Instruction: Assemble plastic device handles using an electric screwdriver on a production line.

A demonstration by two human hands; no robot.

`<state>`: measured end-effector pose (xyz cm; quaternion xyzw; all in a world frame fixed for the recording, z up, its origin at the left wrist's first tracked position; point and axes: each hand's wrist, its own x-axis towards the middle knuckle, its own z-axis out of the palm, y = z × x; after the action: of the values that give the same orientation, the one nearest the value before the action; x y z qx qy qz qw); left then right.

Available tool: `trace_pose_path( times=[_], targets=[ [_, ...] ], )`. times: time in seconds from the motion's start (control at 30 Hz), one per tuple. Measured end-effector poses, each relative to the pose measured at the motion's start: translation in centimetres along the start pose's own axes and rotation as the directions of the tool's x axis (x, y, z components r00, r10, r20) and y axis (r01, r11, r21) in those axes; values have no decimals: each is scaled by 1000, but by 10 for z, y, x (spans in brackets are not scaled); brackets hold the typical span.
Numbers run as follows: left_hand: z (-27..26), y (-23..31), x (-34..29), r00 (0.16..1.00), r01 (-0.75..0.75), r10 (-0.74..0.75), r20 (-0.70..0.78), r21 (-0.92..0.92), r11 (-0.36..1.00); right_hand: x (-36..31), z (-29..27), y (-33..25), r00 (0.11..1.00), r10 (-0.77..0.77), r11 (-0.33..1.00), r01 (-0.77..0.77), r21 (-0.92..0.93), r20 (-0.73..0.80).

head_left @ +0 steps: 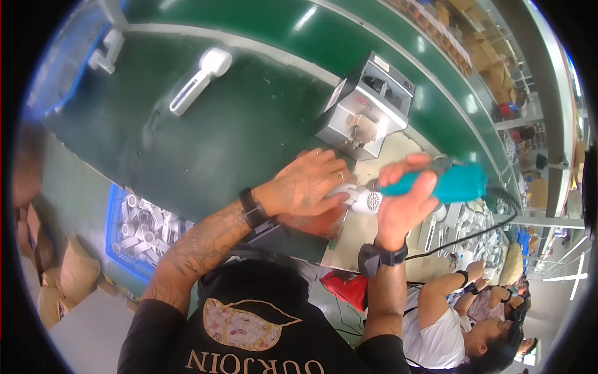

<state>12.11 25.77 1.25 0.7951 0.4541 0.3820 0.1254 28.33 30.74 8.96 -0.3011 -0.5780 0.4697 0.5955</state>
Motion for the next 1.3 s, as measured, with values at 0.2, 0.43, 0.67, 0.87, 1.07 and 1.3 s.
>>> trace_pose_path(
  times=[0.2, 0.43, 0.67, 0.87, 1.07, 1.3],
  targets=[
    [-2, -3, 0, 992, 59, -57, 113, -17, 998, -31, -19, 3, 999, 18, 999, -16, -36, 42],
    [-1, 0, -1, 987, 87, -84, 140, -11, 996, -34, -18, 11, 999, 44, 999, -44, -5, 18],
    [1, 2, 2, 987, 94, -94, 131, 3, 996, -39, -19, 20, 999, 31, 999, -32, 30, 44],
    [-3, 2, 4, 988, 57, -60, 139, 23, 998, -40, -17, 22, 998, 38, 998, -41, 41, 56],
    [-11, 9, -11, 984, -171, 174, -31, 72, 983, -52, -11, 6, 980, 194, 981, -192, 34, -52],
    [-56, -3, -56, 940, 245, -190, -283, 174, 954, -77, -49, -45, 994, -22, 993, 34, 111, -107]
  ],
)
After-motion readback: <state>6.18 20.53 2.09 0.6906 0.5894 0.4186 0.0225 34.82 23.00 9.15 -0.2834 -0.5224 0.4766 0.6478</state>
